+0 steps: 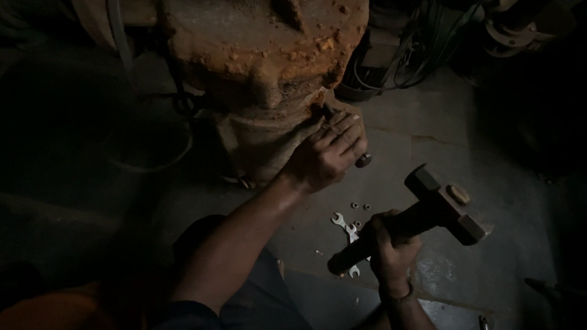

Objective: The person uses a hammer and a wrench to remove nuts from a rusted motor casing while sitting on the floor.

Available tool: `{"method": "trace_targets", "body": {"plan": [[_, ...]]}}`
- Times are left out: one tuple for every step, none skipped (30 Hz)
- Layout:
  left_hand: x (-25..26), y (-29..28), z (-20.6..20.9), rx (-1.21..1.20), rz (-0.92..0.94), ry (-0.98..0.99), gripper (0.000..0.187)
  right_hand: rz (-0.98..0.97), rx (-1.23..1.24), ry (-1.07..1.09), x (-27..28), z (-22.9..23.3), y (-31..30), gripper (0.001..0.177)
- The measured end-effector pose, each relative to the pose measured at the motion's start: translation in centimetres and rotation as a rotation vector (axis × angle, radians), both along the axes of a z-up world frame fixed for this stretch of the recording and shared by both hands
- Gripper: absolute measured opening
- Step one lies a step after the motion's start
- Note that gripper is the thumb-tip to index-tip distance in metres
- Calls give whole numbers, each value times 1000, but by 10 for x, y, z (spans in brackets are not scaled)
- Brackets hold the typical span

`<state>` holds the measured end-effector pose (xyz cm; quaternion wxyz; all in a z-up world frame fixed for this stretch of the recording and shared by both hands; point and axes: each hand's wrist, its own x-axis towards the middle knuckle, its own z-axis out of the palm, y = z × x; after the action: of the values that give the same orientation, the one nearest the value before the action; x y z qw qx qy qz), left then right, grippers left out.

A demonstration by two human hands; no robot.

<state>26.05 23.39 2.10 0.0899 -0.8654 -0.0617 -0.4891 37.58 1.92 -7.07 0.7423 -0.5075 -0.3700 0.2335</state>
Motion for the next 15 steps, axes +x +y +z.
{"method": "trace_targets", "body": {"plan": [[-1,0,0,-3,3,10,24,2,-5,-9,0,0,0,12],[-1,0,-1,-6,5,20,26,-7,-7,-7,0,0,0,12],[-1,0,-1,-12,-6,15,25,-16,-9,-5,-1,-1,0,13],[-1,0,-1,-19,-17,10,25,-23,-13,-3,-1,-2,0,13],[-1,0,-1,-27,-27,6,24,-18,2,-2,-1,-3,1,13],[-2,0,0,-32,-32,1,26,-13,18,-1,-1,-5,1,13],[-2,0,0,-37,-38,-4,28,-8,33,1,-1,-7,2,13],[-2,0,1,-41,-44,-9,31,-9,22,-9,0,-8,2,13],[-2,0,2,-51,-40,-8,34,-11,10,-19,1,-9,1,13],[-3,-1,3,-62,-36,-8,38,-11,-3,-30,2,-10,0,13],[-4,-1,3,-73,-31,-8,42,-6,14,-45,2,-11,0,14],[-3,-1,4,-85,-30,-10,41,-1,30,-61,2,-12,0,16],[-1,0,4,-97,-29,-11,39,5,45,-76,1,-13,0,17],[0,0,5,-108,-28,-13,38,25,74,-70,0,-14,0,19],[0,0,6,-105,-27,-12,39,44,103,-64,-1,-15,0,20]]}}
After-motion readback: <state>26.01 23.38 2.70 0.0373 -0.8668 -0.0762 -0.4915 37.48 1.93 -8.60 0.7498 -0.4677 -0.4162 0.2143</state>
